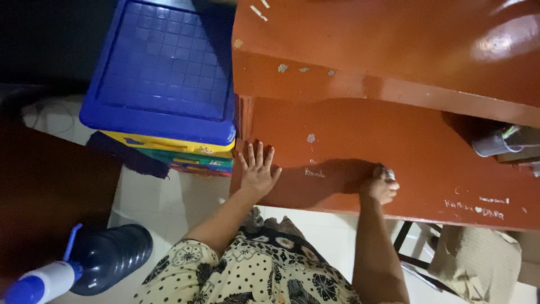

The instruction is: The person wipes an orange desk surface with a white cloth, removing white marks and smudges. They move a yellow lamp and a framed photo aside to reach the surface, then continue wiping the top and lower shelf areas.

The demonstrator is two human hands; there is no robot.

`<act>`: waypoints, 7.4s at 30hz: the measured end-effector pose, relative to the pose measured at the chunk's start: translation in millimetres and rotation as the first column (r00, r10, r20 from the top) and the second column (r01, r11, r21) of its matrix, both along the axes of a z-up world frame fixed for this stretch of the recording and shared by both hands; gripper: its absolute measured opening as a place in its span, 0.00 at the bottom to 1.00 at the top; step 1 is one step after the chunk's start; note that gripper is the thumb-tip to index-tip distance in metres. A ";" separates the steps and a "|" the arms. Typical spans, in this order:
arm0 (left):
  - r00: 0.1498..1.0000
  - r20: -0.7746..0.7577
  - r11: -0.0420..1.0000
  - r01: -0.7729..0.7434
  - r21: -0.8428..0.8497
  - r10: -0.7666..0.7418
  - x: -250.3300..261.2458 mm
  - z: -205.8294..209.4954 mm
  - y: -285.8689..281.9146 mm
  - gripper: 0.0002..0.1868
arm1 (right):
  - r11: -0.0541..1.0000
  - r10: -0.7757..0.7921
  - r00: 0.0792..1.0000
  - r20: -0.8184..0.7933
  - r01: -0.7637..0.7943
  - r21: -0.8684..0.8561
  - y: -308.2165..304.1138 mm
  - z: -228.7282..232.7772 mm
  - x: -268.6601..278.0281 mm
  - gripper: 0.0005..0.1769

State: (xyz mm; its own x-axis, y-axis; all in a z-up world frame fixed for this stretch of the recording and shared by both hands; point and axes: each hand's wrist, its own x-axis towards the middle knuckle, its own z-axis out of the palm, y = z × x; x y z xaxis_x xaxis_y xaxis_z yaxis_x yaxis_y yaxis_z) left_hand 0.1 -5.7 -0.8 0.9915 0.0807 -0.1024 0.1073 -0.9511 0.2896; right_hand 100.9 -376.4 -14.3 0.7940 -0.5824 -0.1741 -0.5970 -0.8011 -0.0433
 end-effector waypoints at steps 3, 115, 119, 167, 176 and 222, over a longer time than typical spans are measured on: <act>1.000 0.008 1.000 0.010 0.013 -0.010 -0.5 5.1 1.2 0.43 | 0.981 0.193 0.981 0.022 -0.192 -0.028 64.7 1.7 8.4 0.33; 0.943 -0.323 0.987 -0.025 0.160 0.076 73.7 27.0 -236.6 0.39 | 0.609 0.787 0.610 -0.093 -0.792 -0.048 -126.9 -19.3 160.2 0.35; 0.936 -0.346 0.990 -0.019 0.138 0.066 74.9 38.1 -235.9 0.38 | 0.855 0.517 0.845 0.135 -0.501 -0.133 -224.0 -58.3 233.4 0.32; 0.956 -0.289 0.997 -0.041 0.060 0.056 73.4 16.9 -232.7 0.39 | 0.671 0.735 0.670 0.106 -0.694 -0.262 -139.7 -39.7 207.3 0.39; 0.991 -0.109 0.995 -0.075 0.071 0.082 65.9 -9.0 -232.7 0.37 | 0.436 0.892 0.439 -0.104 -0.898 -0.054 -51.5 -17.9 70.3 0.33; 0.995 0.030 0.988 -0.097 0.121 0.094 63.1 10.3 -239.3 0.37 | 0.966 0.257 0.961 0.105 -0.252 -0.064 -386.9 9.6 -37.9 0.37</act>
